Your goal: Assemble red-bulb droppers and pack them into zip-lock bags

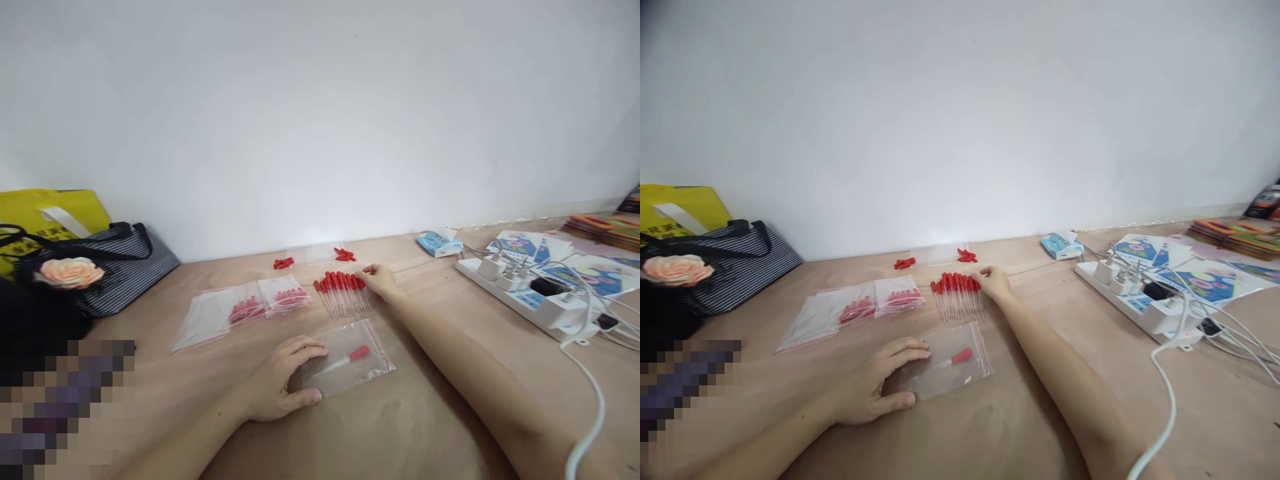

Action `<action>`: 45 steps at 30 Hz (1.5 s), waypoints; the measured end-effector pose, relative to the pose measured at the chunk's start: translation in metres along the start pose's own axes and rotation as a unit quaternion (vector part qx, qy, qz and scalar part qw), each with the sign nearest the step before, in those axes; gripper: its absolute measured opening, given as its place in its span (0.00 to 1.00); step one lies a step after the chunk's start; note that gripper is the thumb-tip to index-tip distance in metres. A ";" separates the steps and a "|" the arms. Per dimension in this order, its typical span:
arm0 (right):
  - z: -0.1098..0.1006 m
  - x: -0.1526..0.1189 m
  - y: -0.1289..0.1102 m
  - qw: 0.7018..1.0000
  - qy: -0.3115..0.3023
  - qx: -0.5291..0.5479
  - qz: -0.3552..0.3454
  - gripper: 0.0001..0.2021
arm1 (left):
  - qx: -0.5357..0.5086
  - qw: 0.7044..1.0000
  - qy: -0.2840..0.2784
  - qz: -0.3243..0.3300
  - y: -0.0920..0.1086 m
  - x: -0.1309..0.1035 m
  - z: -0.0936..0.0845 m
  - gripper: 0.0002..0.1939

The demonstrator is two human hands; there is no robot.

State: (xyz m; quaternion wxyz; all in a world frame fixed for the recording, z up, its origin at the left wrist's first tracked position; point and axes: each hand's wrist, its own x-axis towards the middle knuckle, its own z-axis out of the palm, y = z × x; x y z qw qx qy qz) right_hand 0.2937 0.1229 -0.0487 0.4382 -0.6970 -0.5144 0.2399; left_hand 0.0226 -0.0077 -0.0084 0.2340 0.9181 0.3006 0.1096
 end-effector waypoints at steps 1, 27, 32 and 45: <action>0.004 0.002 -0.001 1.000 -0.002 -0.003 0.004 0.13 | 0.000 1.000 0.001 0.001 0.000 0.000 0.000 0.26; 0.003 -0.011 0.007 0.995 -0.025 0.066 0.069 0.07 | 0.010 1.000 -0.001 -0.012 -0.002 0.000 0.002 0.24; -0.015 -0.016 -0.005 0.978 -0.035 0.182 0.091 0.08 | 0.010 1.000 0.005 0.000 -0.007 -0.001 0.004 0.24; -0.050 -0.090 0.017 0.929 0.045 0.358 0.080 0.07 | 0.032 0.999 0.002 -0.006 -0.004 0.001 0.003 0.26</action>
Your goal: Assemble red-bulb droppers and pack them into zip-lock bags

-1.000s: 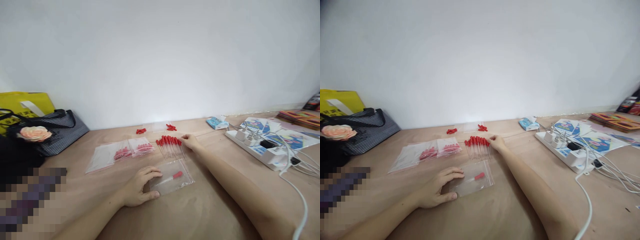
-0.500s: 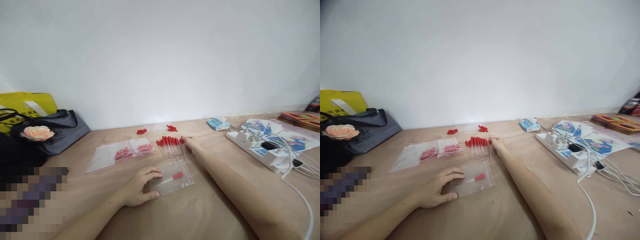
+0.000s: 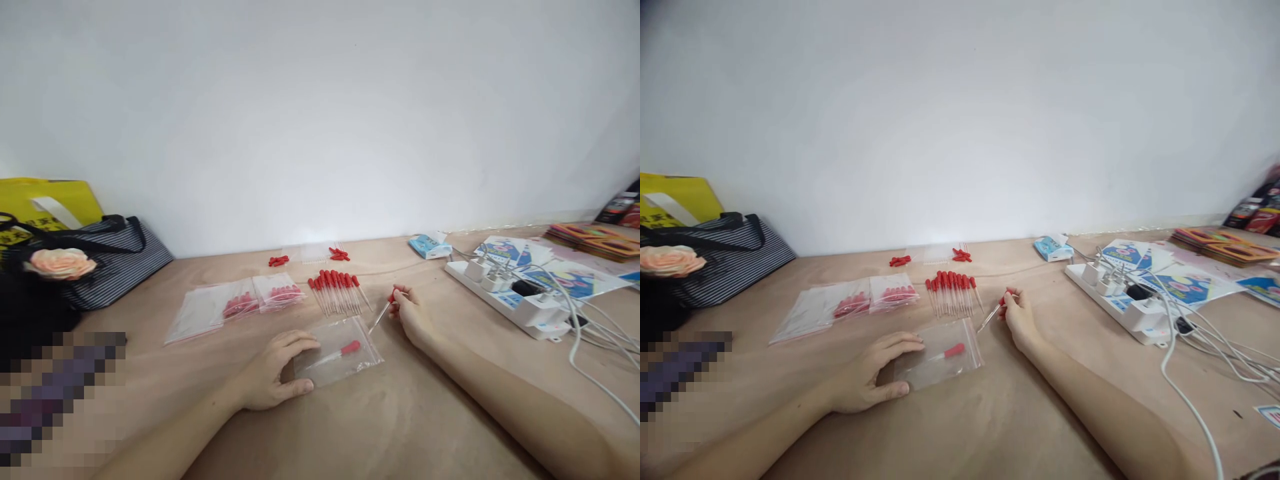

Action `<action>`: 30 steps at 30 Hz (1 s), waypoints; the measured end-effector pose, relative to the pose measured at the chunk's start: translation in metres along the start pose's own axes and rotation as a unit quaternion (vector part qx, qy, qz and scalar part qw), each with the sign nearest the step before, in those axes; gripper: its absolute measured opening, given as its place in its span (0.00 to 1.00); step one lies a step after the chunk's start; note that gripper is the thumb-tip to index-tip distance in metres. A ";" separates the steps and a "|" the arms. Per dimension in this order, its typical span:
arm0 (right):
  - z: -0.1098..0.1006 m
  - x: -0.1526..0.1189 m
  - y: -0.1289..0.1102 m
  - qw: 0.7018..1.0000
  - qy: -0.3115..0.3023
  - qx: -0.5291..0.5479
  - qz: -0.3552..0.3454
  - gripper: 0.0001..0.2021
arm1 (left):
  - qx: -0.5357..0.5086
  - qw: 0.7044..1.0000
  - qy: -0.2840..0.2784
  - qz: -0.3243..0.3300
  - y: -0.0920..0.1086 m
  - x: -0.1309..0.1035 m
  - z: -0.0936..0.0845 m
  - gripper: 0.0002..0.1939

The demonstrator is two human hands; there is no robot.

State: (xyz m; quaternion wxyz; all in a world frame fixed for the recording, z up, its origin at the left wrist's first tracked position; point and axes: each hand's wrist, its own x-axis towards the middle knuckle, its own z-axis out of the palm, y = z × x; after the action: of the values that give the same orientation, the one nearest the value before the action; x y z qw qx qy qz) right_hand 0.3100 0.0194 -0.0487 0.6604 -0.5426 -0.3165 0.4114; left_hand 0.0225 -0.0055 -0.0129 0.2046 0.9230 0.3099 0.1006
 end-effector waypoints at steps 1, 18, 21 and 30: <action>0.002 -0.003 0.002 1.000 -0.001 0.007 0.002 0.07 | 0.003 1.000 -0.001 -0.005 0.000 0.000 0.000 0.27; -0.002 -0.024 0.006 0.918 -0.331 -0.202 -0.083 0.13 | 0.000 0.999 -0.016 -0.032 -0.001 -0.002 0.000 0.32; 0.001 -0.027 0.007 0.883 -0.351 -0.259 -0.173 0.11 | 0.006 0.999 -0.015 -0.032 -0.001 -0.002 0.000 0.32; 0.000 0.018 -0.010 0.885 -0.254 -0.376 -0.107 0.08 | 0.013 1.000 -0.004 0.000 -0.007 -0.002 0.002 0.31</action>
State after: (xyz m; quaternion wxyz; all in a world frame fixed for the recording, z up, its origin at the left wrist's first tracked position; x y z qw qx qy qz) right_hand 0.3203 0.0347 -0.0391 0.3435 -0.5904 -0.6604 0.3119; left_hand 0.0179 -0.0027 -0.0182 0.1935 0.9261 0.3104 0.0924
